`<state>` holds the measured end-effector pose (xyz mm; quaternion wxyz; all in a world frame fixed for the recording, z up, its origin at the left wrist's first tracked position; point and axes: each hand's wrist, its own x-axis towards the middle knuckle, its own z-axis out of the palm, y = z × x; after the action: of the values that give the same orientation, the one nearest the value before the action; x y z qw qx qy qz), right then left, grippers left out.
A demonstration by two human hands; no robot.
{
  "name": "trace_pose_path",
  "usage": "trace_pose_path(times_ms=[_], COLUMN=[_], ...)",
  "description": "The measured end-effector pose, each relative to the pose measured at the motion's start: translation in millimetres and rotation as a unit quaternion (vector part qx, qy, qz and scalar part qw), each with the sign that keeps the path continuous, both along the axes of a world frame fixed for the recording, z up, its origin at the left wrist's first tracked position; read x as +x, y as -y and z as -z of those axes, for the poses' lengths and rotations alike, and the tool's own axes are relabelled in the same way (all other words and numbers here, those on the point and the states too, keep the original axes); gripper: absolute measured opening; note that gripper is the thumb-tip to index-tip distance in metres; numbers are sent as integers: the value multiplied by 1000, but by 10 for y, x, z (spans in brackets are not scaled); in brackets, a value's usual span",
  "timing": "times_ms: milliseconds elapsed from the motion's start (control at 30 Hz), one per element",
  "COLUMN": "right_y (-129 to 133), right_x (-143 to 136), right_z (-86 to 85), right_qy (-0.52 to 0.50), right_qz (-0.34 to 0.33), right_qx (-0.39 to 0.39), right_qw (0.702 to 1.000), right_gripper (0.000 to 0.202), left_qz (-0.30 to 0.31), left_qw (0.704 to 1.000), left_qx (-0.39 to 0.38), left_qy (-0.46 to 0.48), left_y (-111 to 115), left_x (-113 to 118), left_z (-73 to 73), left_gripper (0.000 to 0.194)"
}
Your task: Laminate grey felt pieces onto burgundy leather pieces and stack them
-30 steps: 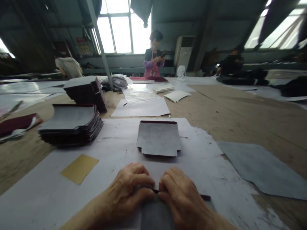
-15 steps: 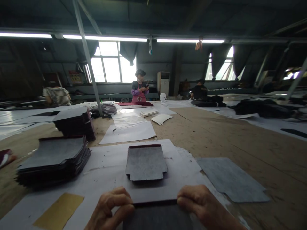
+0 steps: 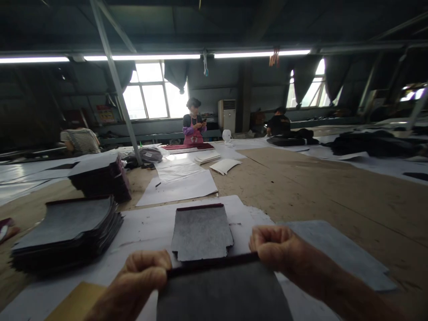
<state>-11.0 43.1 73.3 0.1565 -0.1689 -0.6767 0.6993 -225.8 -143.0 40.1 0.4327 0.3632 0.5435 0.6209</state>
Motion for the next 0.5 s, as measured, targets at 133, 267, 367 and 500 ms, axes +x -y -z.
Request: trace_pose_path(times_ms=[133,267,367,500], right_y=[-434,-771,-900,-942], right_x=[-443,-865,-1056,-1156], right_z=[18,146,275,413], right_qy=[39,104,157,203], right_qz=[37,100,157,214], right_qx=[77,164,226,284], right_qw=[996,976,949,912], right_gripper=[33,28,23,23], left_qz=[-39,-97,-142,-204], left_qw=[989,970,950,923], left_qx=[-49,-75,-95,-94], left_qy=[-135,-209,-261,-312], left_y=[-437,-892,-1110,-1228], left_x=[-463,-833,-911,-866], left_z=[-239,-149,1,163], left_gripper=[27,20,21,23])
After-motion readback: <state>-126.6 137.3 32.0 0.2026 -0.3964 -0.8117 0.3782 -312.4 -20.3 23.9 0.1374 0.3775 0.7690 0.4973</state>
